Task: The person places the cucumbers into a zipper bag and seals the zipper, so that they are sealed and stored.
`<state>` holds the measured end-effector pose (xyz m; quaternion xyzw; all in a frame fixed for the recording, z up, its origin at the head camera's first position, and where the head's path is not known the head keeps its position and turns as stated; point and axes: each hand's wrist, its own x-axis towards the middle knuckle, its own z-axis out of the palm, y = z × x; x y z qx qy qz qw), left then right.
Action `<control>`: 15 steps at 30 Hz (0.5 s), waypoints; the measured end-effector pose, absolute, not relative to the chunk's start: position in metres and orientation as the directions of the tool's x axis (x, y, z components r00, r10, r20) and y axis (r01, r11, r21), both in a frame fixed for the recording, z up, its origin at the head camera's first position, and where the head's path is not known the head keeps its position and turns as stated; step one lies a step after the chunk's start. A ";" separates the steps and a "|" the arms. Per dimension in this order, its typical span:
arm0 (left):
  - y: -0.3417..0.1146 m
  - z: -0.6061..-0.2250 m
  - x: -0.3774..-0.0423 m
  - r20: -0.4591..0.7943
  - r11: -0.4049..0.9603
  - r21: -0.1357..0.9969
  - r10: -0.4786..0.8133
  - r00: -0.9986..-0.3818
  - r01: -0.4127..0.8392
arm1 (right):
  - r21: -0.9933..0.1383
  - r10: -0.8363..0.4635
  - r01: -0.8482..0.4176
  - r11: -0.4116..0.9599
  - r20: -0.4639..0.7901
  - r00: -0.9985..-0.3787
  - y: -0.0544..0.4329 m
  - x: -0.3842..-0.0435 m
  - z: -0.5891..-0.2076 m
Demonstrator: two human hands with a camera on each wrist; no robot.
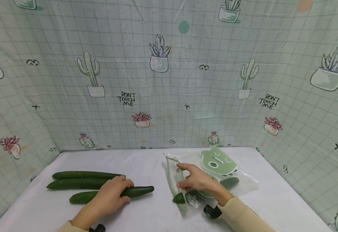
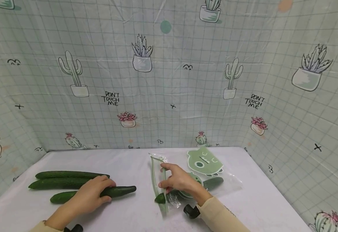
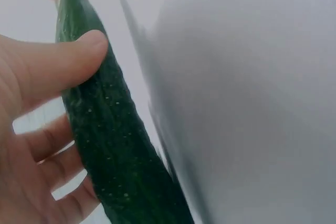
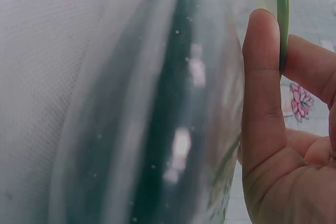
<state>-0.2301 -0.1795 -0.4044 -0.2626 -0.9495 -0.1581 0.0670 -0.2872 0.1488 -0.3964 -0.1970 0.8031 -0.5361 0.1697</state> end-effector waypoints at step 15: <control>-0.079 -0.406 -0.252 0.192 0.767 0.307 0.530 -0.826 0.564 | -0.938 -0.504 -0.125 0.323 -0.059 -0.861 0.151 -0.286 -0.392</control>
